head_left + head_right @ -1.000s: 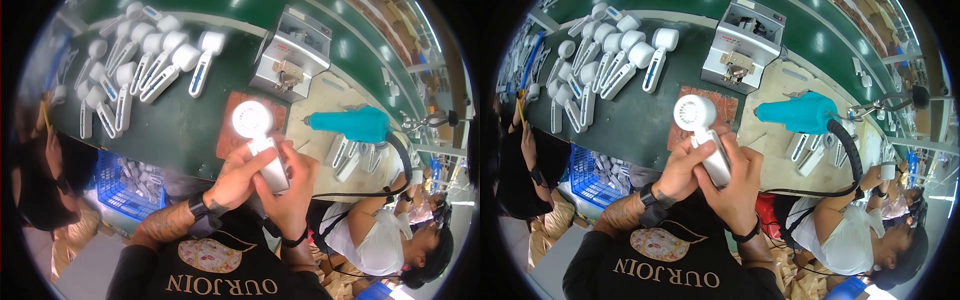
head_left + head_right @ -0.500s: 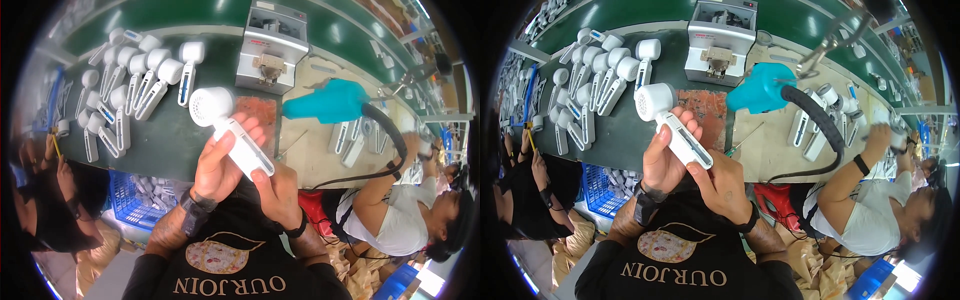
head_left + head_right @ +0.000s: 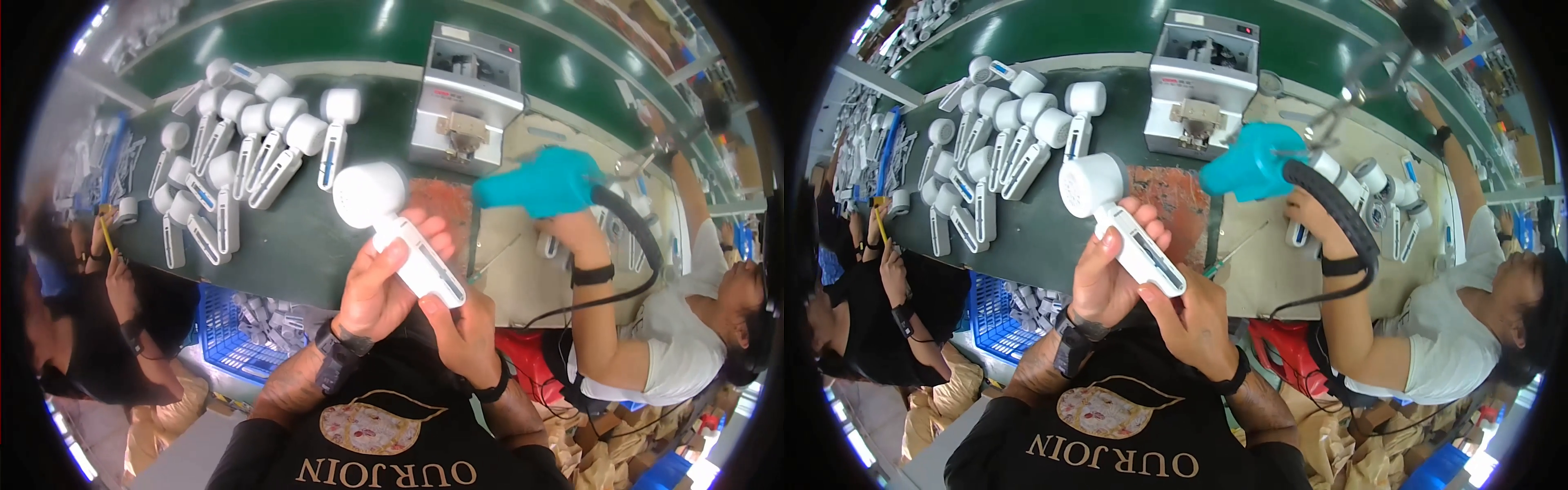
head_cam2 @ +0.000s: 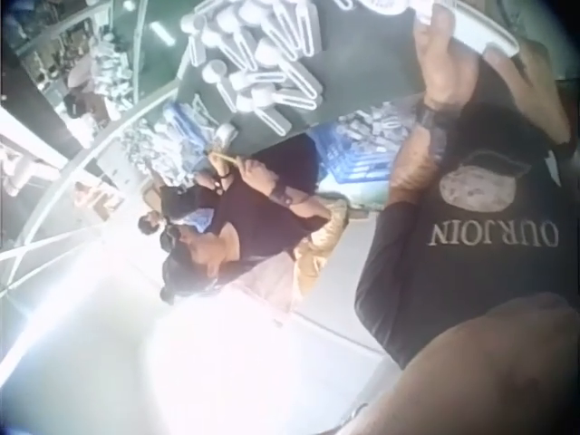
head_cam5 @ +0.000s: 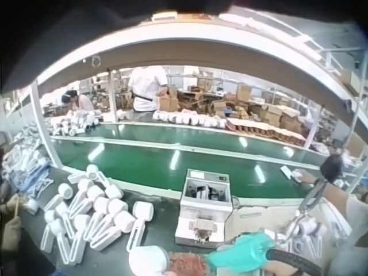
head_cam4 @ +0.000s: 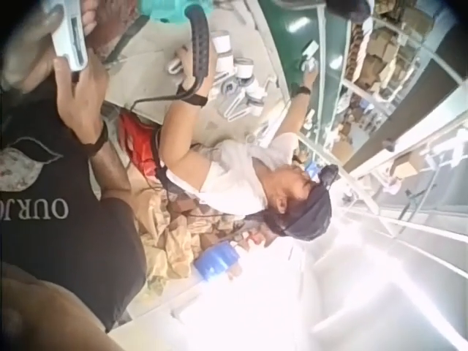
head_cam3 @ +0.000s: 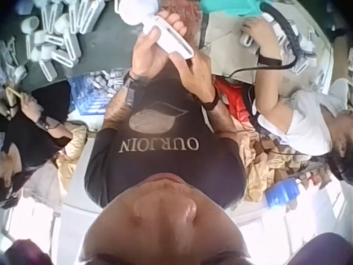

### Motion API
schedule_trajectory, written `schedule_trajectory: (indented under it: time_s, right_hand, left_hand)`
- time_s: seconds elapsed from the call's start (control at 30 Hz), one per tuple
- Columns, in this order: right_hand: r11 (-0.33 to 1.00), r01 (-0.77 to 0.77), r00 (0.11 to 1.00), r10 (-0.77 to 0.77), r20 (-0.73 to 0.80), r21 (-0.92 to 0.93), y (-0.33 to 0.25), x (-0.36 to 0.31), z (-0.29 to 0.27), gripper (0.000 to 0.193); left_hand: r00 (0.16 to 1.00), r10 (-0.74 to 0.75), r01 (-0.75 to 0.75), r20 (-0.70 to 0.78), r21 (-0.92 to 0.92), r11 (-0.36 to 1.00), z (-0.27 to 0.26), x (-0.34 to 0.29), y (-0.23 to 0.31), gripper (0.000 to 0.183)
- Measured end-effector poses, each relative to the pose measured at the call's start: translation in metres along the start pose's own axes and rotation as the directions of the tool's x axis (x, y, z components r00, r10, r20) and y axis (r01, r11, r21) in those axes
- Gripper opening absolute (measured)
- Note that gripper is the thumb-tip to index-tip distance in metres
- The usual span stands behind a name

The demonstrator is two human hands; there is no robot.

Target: The person picks up a white plastic component, fits a blue internal part into it, and joins it with another white piece. They then use a teal power screwdriver to drive a screw into the assembly before placing it back on the table.

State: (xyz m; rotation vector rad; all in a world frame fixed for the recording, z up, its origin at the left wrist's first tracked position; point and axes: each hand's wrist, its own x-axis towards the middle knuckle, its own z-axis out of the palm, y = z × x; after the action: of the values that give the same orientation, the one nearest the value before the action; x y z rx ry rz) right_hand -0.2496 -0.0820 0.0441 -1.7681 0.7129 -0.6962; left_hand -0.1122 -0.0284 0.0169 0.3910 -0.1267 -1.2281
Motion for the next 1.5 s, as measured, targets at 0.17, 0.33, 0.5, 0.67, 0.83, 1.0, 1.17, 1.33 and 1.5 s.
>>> schedule_trajectory:
  time_s: [0.17, 0.33, 0.5, 0.67, 0.83, 1.0, 1.17, 1.33, 1.5]
  right_hand:
    - [0.975, 0.064, 0.993, -0.039, 0.116, -0.214, 0.010, -0.004, -0.018, 0.028]
    - [0.986, 0.113, 0.824, -0.160, -0.543, -0.119, 0.068, 0.008, -0.073, 0.051]
    - [0.976, 0.204, 0.856, -0.216, -0.470, -0.076, 0.014, 0.069, -0.050, 0.062]
    - [0.989, 0.028, 0.918, -0.083, -0.388, -0.143, 0.039, 0.079, -0.083, 0.040]
    - [0.970, 0.085, 0.822, -0.198, -0.533, -0.229, 0.034, 0.051, -0.075, 0.043]
    - [0.980, 0.190, 0.810, -0.123, -0.574, 0.058, 0.019, 0.026, -0.055, 0.055]
    - [0.967, 0.249, 0.798, -0.170, -0.578, 0.059, 0.008, 0.005, -0.062, 0.058]
    - [0.965, 0.238, 0.846, -0.151, -0.511, 0.108, 0.003, -0.003, -0.064, 0.058]
    - [0.878, 0.419, 0.851, -0.291, -0.436, 0.232, -0.015, 0.019, -0.058, 0.052]
  left_hand:
    - [0.999, -0.027, 0.030, -0.028, 0.137, 0.990, 0.015, -0.005, 0.007, 0.046]
    - [0.998, -0.050, -0.009, 0.029, 0.932, 0.361, 0.011, 0.005, 0.038, 0.037]
    - [0.968, 0.025, -0.239, 0.251, 0.943, -0.233, 0.002, 0.013, 0.036, 0.034]
    - [0.798, 0.005, -0.528, 0.603, 0.702, -0.478, -0.005, 0.025, 0.017, 0.035]
    - [0.792, 0.126, -0.468, 0.598, 0.726, -0.503, 0.030, 0.023, 0.034, 0.023]
    - [0.817, 0.059, -0.478, 0.573, 0.731, -0.487, 0.008, 0.021, 0.057, 0.029]
    - [0.862, -0.006, -0.477, 0.507, 0.807, -0.348, -0.003, 0.029, 0.045, 0.036]
    - [0.796, 0.009, -0.558, 0.605, 0.741, -0.373, -0.003, 0.032, 0.030, 0.035]
    - [0.768, -0.092, -0.619, 0.634, 0.698, -0.360, 0.003, 0.043, 0.015, 0.035]
